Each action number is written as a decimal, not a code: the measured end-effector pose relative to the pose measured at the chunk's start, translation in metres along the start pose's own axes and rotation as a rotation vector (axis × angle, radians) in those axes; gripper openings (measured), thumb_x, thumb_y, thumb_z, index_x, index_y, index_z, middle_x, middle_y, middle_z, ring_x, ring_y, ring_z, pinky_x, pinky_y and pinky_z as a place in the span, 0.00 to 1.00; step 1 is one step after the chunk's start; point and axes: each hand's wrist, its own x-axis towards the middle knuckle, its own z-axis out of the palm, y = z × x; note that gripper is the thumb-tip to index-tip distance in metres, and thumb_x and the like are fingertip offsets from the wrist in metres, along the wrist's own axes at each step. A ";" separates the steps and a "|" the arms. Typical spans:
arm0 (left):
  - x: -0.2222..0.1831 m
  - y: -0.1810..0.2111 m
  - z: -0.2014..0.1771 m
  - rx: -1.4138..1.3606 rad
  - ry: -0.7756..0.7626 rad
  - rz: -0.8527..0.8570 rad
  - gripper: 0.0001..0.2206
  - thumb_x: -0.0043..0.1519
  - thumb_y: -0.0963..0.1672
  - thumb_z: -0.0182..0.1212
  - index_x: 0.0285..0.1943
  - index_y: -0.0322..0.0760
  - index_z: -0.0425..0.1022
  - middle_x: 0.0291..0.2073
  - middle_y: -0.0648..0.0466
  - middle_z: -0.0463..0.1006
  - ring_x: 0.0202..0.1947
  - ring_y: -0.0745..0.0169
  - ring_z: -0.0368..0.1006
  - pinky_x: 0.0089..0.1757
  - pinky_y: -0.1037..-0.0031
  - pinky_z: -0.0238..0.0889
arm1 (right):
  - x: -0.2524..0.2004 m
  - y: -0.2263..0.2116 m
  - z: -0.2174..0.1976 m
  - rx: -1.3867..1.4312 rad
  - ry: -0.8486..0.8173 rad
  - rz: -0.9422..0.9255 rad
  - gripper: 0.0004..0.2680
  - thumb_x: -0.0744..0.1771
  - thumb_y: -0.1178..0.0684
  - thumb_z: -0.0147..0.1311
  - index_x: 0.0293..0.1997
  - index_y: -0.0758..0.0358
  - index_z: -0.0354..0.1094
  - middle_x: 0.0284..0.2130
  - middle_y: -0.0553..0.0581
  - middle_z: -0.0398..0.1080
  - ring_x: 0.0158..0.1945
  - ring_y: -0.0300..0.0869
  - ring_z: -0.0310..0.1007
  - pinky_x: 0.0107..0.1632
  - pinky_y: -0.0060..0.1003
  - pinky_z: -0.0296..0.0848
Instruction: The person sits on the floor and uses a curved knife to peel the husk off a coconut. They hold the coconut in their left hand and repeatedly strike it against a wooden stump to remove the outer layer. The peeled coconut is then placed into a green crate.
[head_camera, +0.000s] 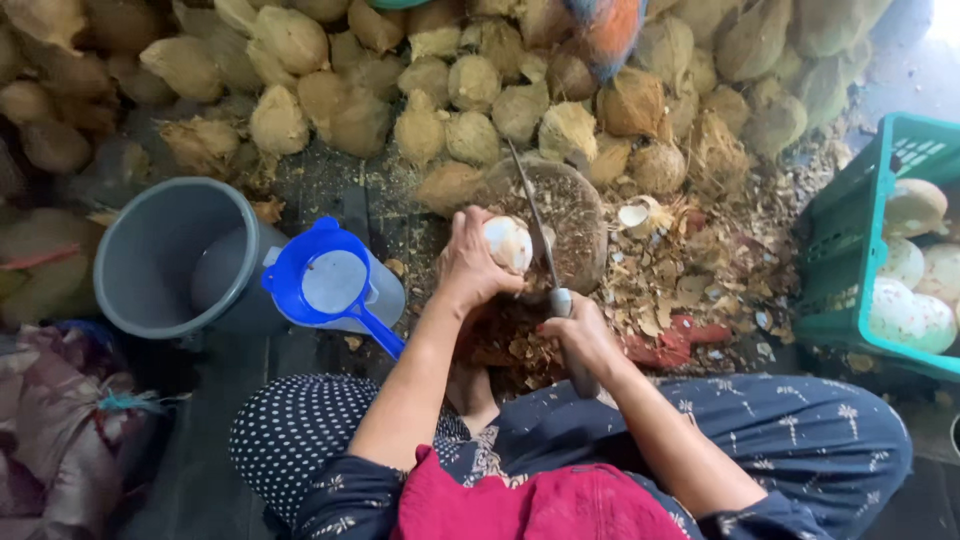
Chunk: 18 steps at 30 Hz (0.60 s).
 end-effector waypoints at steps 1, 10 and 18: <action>0.001 -0.001 -0.003 0.001 -0.001 -0.005 0.43 0.29 0.47 0.79 0.58 0.48 0.61 0.53 0.48 0.65 0.57 0.32 0.71 0.54 0.46 0.67 | 0.000 0.001 0.000 0.000 -0.003 0.004 0.07 0.56 0.65 0.59 0.32 0.70 0.67 0.10 0.64 0.65 0.10 0.51 0.69 0.14 0.42 0.67; -0.005 0.027 -0.004 0.046 -0.020 -0.046 0.45 0.30 0.50 0.81 0.61 0.51 0.63 0.56 0.48 0.66 0.58 0.35 0.70 0.56 0.50 0.67 | -0.029 -0.027 -0.011 0.095 -0.025 0.071 0.07 0.60 0.66 0.58 0.36 0.71 0.64 0.09 0.66 0.62 0.09 0.50 0.67 0.21 0.43 0.77; 0.021 0.053 0.009 0.320 -0.091 0.054 0.43 0.32 0.39 0.79 0.63 0.41 0.65 0.52 0.39 0.66 0.53 0.29 0.71 0.52 0.40 0.66 | -0.084 -0.086 -0.016 -0.197 0.110 -0.870 0.07 0.62 0.54 0.64 0.34 0.60 0.67 0.17 0.56 0.69 0.14 0.40 0.67 0.18 0.33 0.66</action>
